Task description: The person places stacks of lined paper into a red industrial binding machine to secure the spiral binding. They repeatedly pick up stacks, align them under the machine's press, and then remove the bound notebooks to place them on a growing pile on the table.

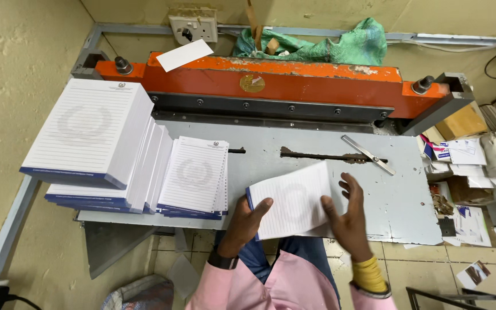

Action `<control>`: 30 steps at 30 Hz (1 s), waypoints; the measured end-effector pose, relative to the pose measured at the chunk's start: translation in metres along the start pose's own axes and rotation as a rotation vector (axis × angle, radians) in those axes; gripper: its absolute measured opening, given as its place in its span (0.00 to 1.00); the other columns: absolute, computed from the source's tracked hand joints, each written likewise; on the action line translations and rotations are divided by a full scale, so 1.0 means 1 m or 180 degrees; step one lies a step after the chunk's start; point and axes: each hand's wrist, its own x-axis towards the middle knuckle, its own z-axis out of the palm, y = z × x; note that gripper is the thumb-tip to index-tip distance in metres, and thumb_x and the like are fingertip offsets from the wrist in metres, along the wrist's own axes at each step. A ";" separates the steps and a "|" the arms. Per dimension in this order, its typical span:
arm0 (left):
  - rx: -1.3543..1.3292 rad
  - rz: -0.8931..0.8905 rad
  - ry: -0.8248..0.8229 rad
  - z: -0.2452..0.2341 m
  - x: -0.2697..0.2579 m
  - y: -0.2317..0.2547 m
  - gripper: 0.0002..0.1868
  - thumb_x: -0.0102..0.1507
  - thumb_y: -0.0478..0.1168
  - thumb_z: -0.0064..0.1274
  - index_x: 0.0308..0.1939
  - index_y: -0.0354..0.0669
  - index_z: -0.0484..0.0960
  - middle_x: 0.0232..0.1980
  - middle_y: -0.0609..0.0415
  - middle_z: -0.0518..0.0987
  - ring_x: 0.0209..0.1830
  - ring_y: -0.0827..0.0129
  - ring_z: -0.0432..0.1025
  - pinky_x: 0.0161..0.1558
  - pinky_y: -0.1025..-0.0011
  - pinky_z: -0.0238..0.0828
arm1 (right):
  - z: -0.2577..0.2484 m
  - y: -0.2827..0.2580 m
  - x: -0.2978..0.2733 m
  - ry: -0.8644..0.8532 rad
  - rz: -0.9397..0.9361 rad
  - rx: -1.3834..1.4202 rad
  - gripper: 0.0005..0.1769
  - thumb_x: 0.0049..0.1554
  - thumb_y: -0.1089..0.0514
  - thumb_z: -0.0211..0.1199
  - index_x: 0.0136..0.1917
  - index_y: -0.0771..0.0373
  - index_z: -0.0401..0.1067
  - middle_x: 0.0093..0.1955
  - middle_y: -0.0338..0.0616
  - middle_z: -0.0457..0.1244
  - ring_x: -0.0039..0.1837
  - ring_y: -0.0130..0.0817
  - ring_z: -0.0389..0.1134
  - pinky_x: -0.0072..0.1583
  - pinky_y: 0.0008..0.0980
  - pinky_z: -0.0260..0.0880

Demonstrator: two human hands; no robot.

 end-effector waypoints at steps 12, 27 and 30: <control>0.0118 0.0746 0.0054 0.011 0.017 0.023 0.21 0.60 0.44 0.76 0.47 0.40 0.82 0.46 0.47 0.88 0.50 0.63 0.78 0.58 0.61 0.70 | -0.023 0.076 0.008 0.0361 0.0014 0.1814 0.15 0.66 0.62 0.60 0.65 0.68 0.69 0.58 0.59 0.72 0.65 0.44 0.71 0.72 0.51 0.65; 0.0122 0.1014 0.0028 0.018 0.030 -0.020 0.08 0.69 0.42 0.66 0.44 0.40 0.87 0.37 0.50 0.86 0.42 0.69 0.78 0.52 0.64 0.75 | 0.004 0.106 0.006 0.0697 -0.0106 0.1327 0.06 0.66 0.62 0.66 0.54 0.68 0.74 0.48 0.53 0.73 0.55 0.35 0.68 0.64 0.47 0.69; 0.0143 0.0925 0.0019 0.012 0.022 -0.048 0.08 0.69 0.41 0.65 0.45 0.40 0.88 0.39 0.48 0.88 0.44 0.68 0.80 0.53 0.62 0.76 | 0.013 0.107 -0.009 0.0681 0.0021 0.1269 0.05 0.67 0.62 0.65 0.53 0.67 0.75 0.45 0.51 0.71 0.52 0.33 0.67 0.61 0.45 0.69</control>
